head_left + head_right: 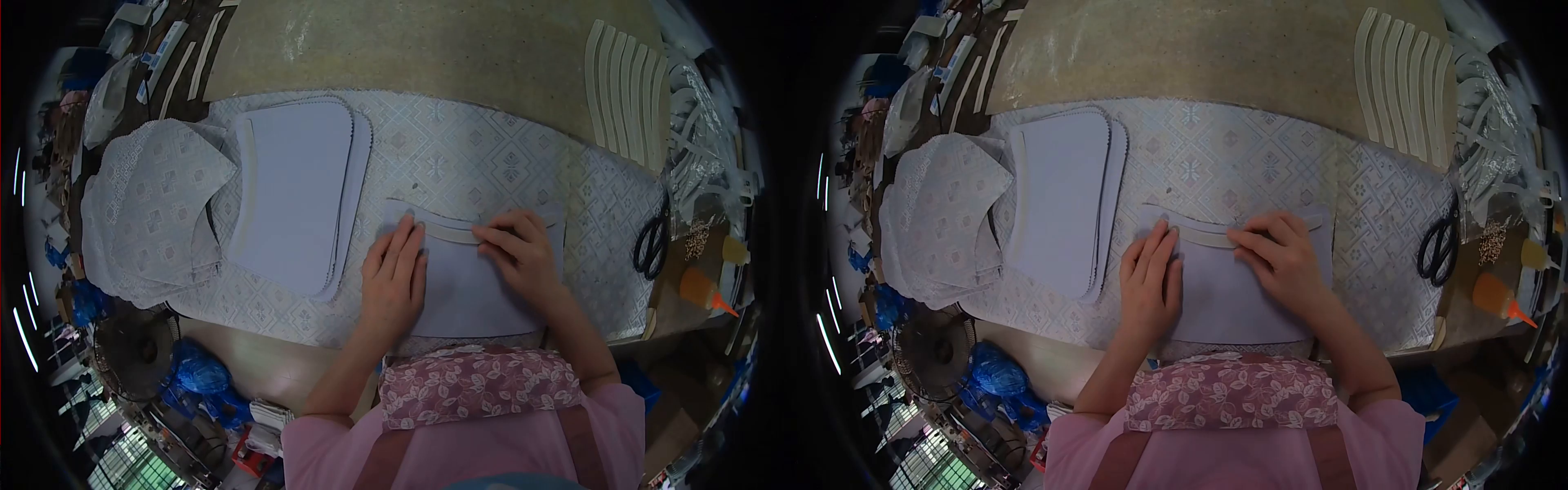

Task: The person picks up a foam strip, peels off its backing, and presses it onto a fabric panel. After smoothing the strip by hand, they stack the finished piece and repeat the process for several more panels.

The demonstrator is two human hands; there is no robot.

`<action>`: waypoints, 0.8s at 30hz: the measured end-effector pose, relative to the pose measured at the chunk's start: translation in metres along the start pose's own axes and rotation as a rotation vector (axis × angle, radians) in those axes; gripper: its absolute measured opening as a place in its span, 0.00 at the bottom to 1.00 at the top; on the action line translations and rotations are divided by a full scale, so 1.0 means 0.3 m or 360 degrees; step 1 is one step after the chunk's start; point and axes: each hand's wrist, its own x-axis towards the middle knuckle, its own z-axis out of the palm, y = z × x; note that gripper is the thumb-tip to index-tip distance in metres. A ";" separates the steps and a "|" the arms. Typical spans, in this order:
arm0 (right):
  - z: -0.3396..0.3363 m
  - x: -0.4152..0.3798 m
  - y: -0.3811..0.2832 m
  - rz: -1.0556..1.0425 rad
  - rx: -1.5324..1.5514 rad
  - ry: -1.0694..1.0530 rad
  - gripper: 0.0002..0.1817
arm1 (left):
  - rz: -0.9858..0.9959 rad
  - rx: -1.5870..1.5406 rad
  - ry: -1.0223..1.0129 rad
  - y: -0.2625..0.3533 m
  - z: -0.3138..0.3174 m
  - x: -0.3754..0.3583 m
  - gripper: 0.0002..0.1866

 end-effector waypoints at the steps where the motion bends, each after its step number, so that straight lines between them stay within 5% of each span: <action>1: 0.000 0.000 0.001 -0.0008 -0.0003 -0.0001 0.15 | 0.0003 0.0001 0.0000 0.000 0.000 0.000 0.22; 24: -0.006 -0.012 0.010 -0.0053 0.0029 0.0006 0.14 | -0.0036 0.0128 -0.0051 0.027 -0.002 0.004 0.21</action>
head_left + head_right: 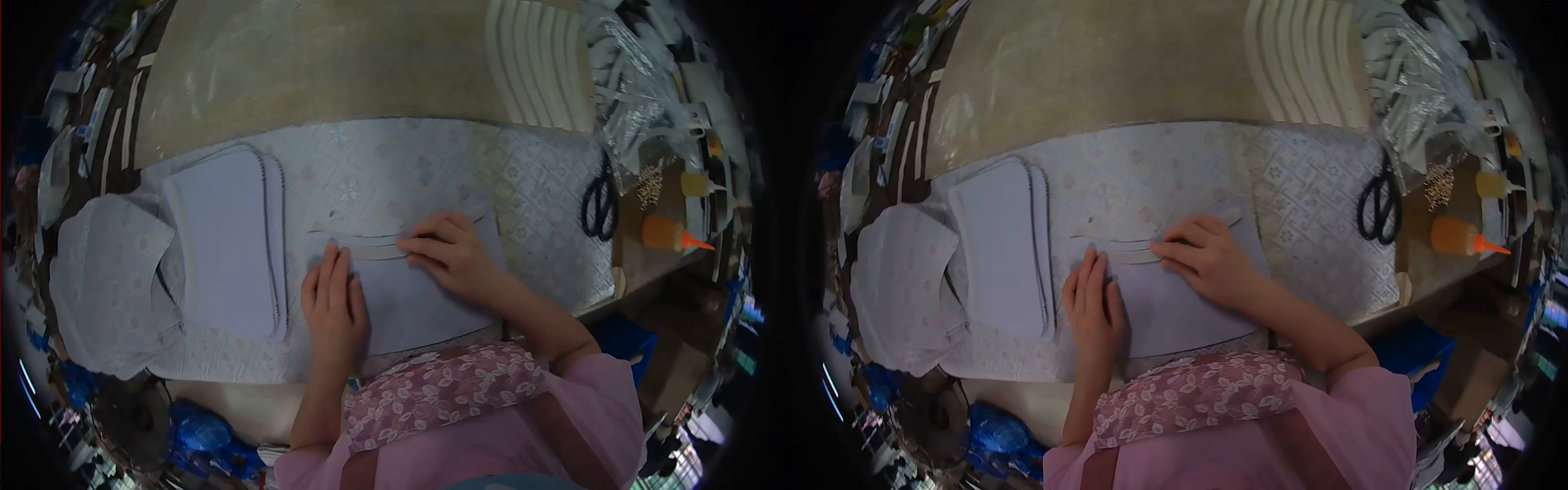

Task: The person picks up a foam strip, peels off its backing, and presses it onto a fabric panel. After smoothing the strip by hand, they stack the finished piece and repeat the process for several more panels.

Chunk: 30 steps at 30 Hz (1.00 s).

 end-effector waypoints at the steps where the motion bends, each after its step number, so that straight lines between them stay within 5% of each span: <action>1: 0.005 0.000 -0.001 -0.0008 -0.0010 0.0015 0.14 | 0.0002 0.0011 -0.0004 -0.004 0.002 -0.004 0.21; 17: -0.062 -0.067 -0.036 0.0005 -0.0093 0.0244 0.20 | 0.0051 0.0117 -0.0043 -0.003 0.000 -0.003 0.22; 19: -0.079 -0.131 -0.047 0.0218 -0.0193 0.0250 0.21 | 0.0045 0.0125 -0.0039 -0.003 0.001 -0.005 0.22; 30: -0.064 -0.166 -0.051 0.0389 -0.0428 0.0039 0.29 | 0.0025 0.0162 -0.0038 0.008 0.001 -0.003 0.21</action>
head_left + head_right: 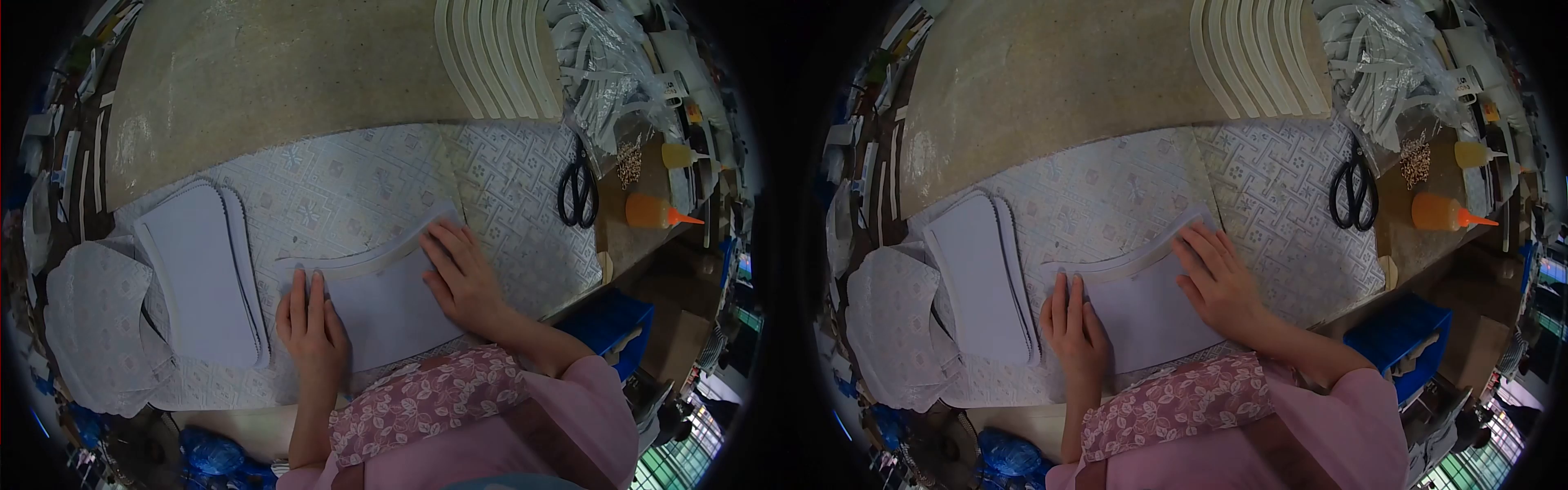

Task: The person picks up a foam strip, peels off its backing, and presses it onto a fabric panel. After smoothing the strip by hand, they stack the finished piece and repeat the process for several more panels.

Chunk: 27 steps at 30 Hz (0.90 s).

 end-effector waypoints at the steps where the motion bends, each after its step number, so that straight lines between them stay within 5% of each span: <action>1: 0.004 -0.001 0.003 -0.0001 -0.0001 -0.0005 0.29 | -0.0001 -0.0005 0.0005 0.001 0.000 0.001 0.21; 27: 0.029 0.004 0.000 -0.0037 -0.0177 0.0027 0.27 | -0.0044 -0.0062 0.0066 -0.013 0.006 -0.005 0.22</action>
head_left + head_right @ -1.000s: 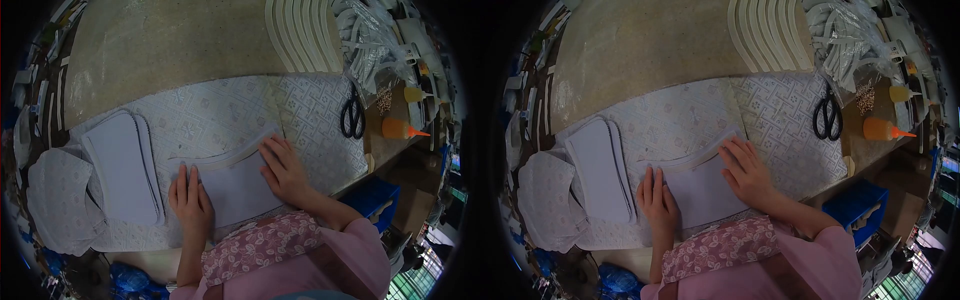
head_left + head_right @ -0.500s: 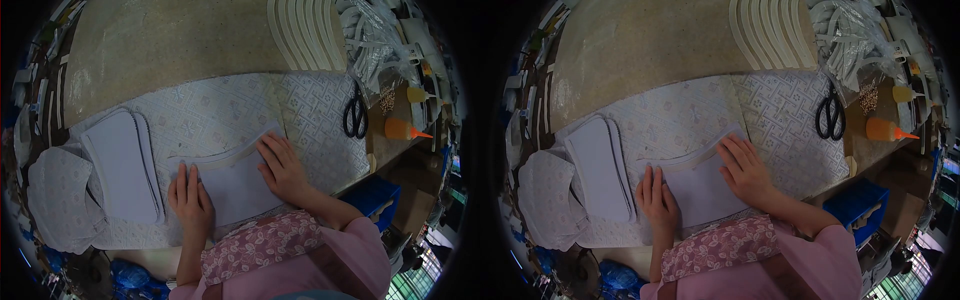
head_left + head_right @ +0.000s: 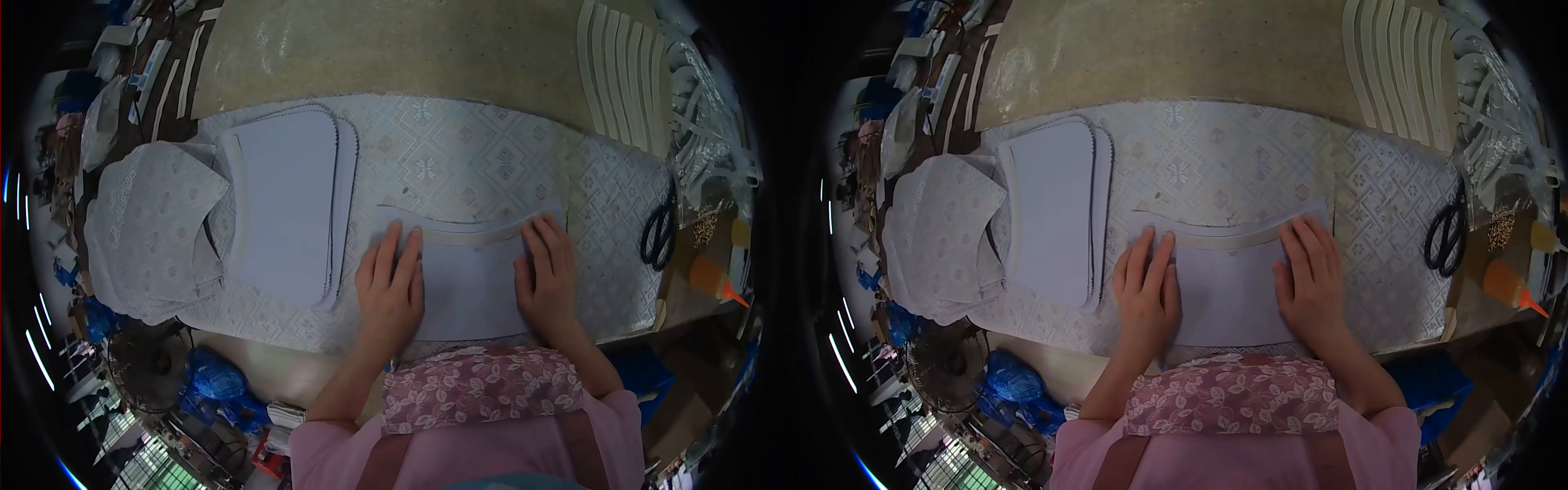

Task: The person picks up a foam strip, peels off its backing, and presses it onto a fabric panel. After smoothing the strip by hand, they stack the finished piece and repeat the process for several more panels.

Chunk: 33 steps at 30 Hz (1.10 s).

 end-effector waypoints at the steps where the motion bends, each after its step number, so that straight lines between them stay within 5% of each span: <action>1: -0.001 -0.001 -0.001 0.0002 -0.0002 0.0001 0.27 | 0.0008 -0.0008 0.0011 -0.002 0.002 -0.002 0.22; 19: -0.005 0.001 0.002 0.0007 -0.0004 0.0002 0.27 | -0.0081 -0.0143 0.0026 0.002 -0.007 0.012 0.20; 25: -0.003 -0.002 0.005 0.0024 0.0031 -0.0002 0.27 | -0.0035 0.0166 -0.0066 0.001 -0.023 0.021 0.20; 33: -0.004 -0.004 0.004 0.0024 0.0032 0.0016 0.28 | 0.0334 -0.0136 -0.0250 0.034 -0.007 0.050 0.22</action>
